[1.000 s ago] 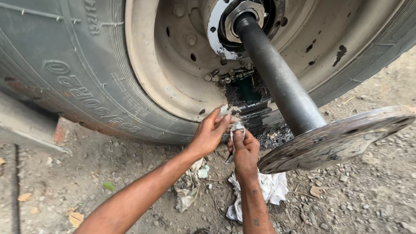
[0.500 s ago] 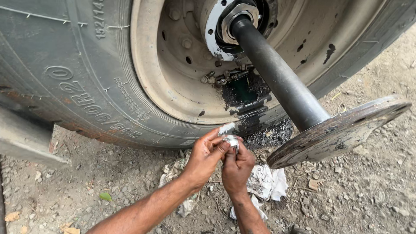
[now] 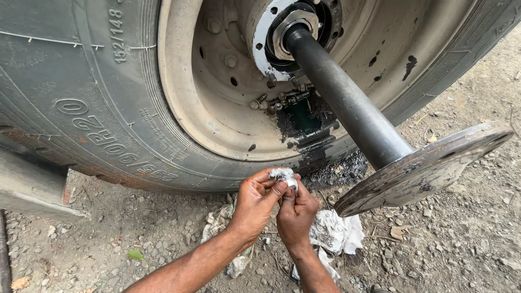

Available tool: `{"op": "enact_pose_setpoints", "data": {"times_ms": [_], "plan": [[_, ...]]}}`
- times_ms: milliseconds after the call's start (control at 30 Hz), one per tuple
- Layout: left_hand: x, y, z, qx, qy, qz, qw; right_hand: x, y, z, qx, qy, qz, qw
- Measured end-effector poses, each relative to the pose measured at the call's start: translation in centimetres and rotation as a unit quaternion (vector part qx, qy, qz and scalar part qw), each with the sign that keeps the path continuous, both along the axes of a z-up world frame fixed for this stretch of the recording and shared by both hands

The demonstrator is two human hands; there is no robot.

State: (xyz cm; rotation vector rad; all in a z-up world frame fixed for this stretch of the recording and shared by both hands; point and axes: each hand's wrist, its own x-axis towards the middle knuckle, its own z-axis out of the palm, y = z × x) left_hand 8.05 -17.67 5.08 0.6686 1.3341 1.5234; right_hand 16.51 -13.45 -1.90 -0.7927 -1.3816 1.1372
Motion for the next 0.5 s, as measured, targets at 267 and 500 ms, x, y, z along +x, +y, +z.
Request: {"op": "enact_pose_setpoints", "data": {"times_ms": [267, 500], "plan": [[0.2, 2.2, -1.1, 0.037, 0.153, 0.038, 0.987, 0.6, 1.9, -0.2, -0.095, 0.000, 0.068, 0.993], [-2.0, 7.7, -2.1, 0.028, 0.125, 0.040, 0.991, 1.7, 5.7, -2.9, -0.336, 0.149, 0.126, 0.922]]}}
